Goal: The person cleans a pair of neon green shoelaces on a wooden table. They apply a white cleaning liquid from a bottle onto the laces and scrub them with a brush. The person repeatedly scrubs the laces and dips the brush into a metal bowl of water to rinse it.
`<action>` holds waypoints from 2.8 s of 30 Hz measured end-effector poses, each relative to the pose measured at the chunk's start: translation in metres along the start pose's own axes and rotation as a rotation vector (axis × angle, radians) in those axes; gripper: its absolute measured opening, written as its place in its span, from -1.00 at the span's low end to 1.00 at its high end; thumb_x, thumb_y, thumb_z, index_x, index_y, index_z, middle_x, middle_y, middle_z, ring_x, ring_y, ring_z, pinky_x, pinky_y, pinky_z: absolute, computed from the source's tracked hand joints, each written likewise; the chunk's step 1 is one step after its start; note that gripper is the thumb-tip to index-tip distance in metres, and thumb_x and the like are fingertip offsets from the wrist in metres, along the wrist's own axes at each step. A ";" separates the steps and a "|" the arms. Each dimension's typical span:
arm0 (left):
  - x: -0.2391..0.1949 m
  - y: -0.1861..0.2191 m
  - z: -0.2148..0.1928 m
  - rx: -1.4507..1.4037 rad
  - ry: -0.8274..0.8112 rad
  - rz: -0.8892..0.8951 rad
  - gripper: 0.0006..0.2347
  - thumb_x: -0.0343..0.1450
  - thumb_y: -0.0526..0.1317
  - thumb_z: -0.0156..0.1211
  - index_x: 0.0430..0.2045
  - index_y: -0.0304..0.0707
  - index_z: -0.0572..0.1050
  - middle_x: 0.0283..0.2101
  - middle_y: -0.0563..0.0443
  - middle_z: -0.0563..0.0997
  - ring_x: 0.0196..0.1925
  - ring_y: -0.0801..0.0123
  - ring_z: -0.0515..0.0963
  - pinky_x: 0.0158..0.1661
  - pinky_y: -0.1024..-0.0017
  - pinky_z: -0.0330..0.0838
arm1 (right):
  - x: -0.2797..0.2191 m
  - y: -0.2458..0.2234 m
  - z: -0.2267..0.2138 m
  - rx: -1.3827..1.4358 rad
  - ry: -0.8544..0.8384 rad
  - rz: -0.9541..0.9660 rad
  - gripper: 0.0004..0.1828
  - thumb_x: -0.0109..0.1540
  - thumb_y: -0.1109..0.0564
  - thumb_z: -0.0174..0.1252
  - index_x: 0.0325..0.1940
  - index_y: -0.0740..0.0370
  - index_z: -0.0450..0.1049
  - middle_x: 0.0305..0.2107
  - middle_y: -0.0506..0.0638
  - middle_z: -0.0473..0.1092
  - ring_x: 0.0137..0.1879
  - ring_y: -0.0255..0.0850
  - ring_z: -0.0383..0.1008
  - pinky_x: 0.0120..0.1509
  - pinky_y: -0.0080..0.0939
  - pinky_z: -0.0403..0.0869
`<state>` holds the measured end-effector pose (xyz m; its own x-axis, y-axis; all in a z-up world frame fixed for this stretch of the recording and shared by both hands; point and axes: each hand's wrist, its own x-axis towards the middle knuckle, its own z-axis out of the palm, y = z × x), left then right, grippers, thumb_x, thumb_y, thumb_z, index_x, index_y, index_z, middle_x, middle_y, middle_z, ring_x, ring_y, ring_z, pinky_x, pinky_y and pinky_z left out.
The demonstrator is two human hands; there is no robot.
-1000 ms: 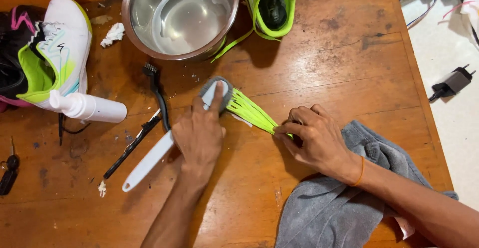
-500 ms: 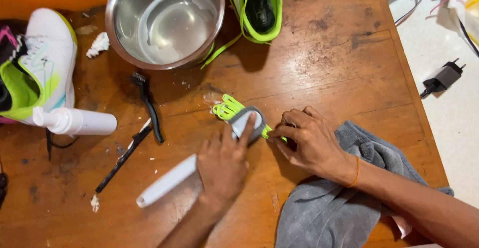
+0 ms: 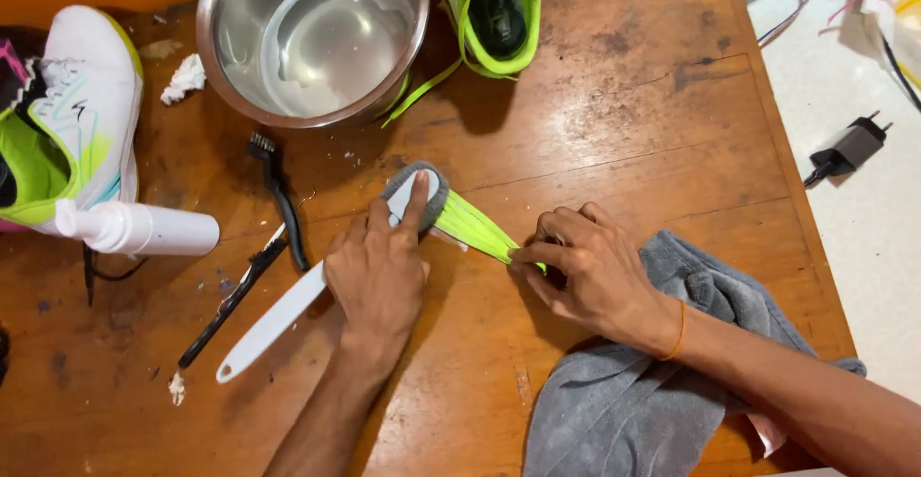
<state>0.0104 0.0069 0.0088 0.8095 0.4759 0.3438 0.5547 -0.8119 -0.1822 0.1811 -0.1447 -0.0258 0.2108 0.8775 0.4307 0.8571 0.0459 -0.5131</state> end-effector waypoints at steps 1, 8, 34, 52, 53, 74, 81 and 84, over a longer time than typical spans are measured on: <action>0.004 0.001 -0.004 0.001 -0.027 -0.018 -0.51 0.26 -0.32 0.21 0.12 0.20 0.57 -0.34 -0.05 0.62 -0.40 0.17 0.65 -0.40 0.31 0.43 | -0.001 0.001 -0.001 -0.005 0.001 0.005 -0.90 0.04 0.17 0.37 -0.49 0.04 0.55 -0.52 -0.10 0.33 -0.37 -0.11 0.41 -0.22 -0.11 0.29; -0.001 0.012 0.015 -0.032 0.049 0.053 -0.58 0.33 -0.31 0.13 0.08 0.18 0.58 -0.34 -0.10 0.61 -0.33 0.08 0.65 -0.38 0.25 0.41 | -0.005 0.000 -0.002 -0.064 -0.024 -0.064 -0.92 0.06 0.18 0.35 -0.46 0.07 0.55 -0.48 -0.08 0.31 -0.35 -0.11 0.39 -0.20 -0.09 0.27; -0.015 0.037 0.002 -0.195 -0.064 0.107 -0.38 0.13 -0.26 0.36 0.17 0.19 0.50 -0.31 -0.16 0.57 -0.40 0.03 0.57 -0.40 0.18 0.35 | 0.001 -0.007 -0.018 0.288 -0.102 0.330 -0.55 -0.05 0.29 0.47 -0.35 0.10 0.29 -0.61 -0.04 0.60 -0.48 -0.15 0.59 -0.15 -0.20 0.49; -0.023 0.052 0.008 -0.186 0.040 0.113 -0.51 0.32 -0.37 0.17 0.18 0.17 0.49 -0.24 -0.23 0.59 -0.34 -0.01 0.58 -0.41 0.19 0.32 | 0.000 -0.005 -0.020 0.352 -0.114 0.421 -0.56 -0.02 0.29 0.44 -0.37 0.09 0.24 -0.61 -0.06 0.61 -0.53 -0.26 0.60 -0.39 -0.35 0.53; -0.021 0.041 0.015 -0.187 0.029 0.103 -0.51 0.32 -0.37 0.17 0.18 0.17 0.49 -0.24 -0.23 0.59 -0.34 -0.01 0.58 -0.41 0.19 0.32 | -0.003 -0.007 -0.020 0.357 -0.129 0.423 -0.56 -0.02 0.29 0.44 -0.37 0.09 0.24 -0.61 -0.06 0.61 -0.53 -0.26 0.60 -0.39 -0.35 0.53; -0.004 0.000 0.024 -0.032 0.011 -0.022 -0.46 0.33 -0.38 0.19 0.25 0.18 0.44 -0.24 -0.15 0.59 -0.37 0.10 0.60 -0.41 0.27 0.36 | -0.003 -0.001 -0.022 0.261 -0.157 0.359 -0.60 -0.05 0.24 0.43 -0.44 0.08 0.27 -0.60 -0.04 0.62 -0.45 -0.06 0.59 -0.12 -0.19 0.51; -0.004 -0.021 -0.007 -0.243 -0.016 -0.211 -0.36 0.26 -0.44 0.18 0.32 0.06 0.37 -0.30 -0.17 0.53 -0.40 -0.04 0.59 -0.41 0.16 0.44 | 0.002 -0.005 -0.021 0.263 -0.160 0.326 -0.61 -0.06 0.22 0.45 -0.46 0.07 0.30 -0.61 -0.07 0.63 -0.49 -0.08 0.60 -0.14 -0.22 0.48; -0.004 -0.032 -0.016 -0.562 0.006 -0.286 -0.41 0.35 -0.50 0.02 0.35 0.01 0.34 -0.28 -0.21 0.53 -0.36 -0.15 0.60 -0.38 0.05 0.50 | 0.004 -0.004 -0.021 0.246 -0.164 0.375 -0.65 -0.06 0.18 0.46 -0.47 0.06 0.34 -0.62 -0.08 0.63 -0.50 -0.12 0.59 -0.18 -0.24 0.48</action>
<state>-0.0140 0.0256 0.0280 0.6421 0.6999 0.3128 0.5621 -0.7073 0.4287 0.1884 -0.1512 -0.0062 0.3905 0.9180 0.0689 0.5947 -0.1944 -0.7801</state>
